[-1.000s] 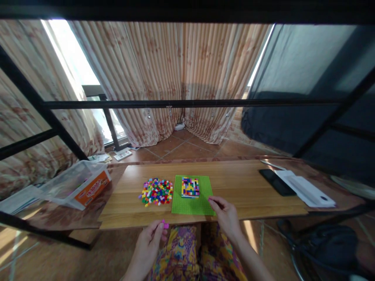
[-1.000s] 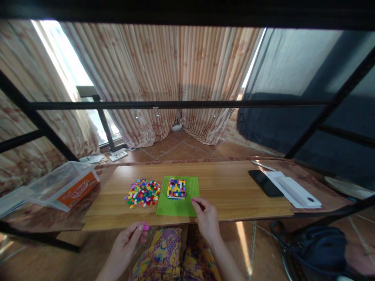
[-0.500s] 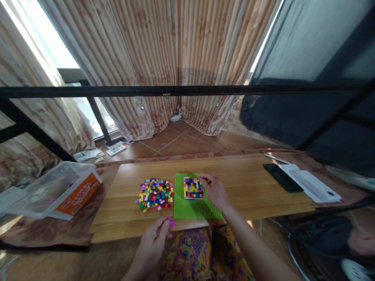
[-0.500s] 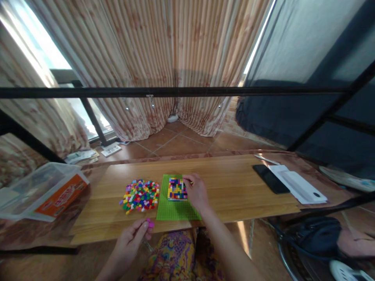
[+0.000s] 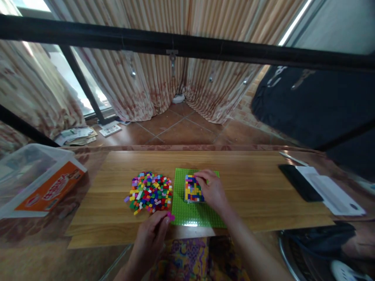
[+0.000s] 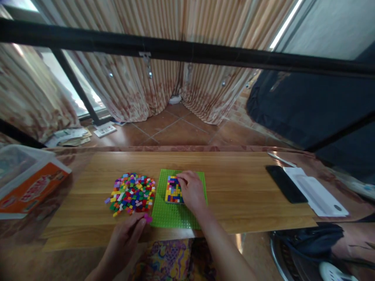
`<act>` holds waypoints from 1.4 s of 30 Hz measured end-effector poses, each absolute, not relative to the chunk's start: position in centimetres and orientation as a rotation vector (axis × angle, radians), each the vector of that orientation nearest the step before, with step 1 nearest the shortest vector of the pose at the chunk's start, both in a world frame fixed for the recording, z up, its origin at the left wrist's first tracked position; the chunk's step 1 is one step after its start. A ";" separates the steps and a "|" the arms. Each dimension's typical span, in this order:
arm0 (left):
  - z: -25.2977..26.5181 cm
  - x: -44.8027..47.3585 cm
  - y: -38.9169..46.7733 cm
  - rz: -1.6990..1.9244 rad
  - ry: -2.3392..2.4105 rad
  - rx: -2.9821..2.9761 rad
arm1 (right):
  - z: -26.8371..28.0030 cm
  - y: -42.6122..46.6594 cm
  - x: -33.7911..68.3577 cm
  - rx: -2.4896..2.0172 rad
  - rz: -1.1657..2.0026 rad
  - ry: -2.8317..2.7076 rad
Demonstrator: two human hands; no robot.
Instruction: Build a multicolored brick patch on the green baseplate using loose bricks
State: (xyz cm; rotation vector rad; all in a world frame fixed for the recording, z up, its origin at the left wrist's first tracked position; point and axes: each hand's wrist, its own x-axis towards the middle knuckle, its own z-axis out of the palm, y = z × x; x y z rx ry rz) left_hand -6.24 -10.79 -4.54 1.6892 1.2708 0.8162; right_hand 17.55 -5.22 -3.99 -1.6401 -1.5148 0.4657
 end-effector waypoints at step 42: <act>-5.6 -5.5 -10.4 0.831 1.347 1.653 | -1.8 -11.4 12.1 -1.480 0.555 -1.639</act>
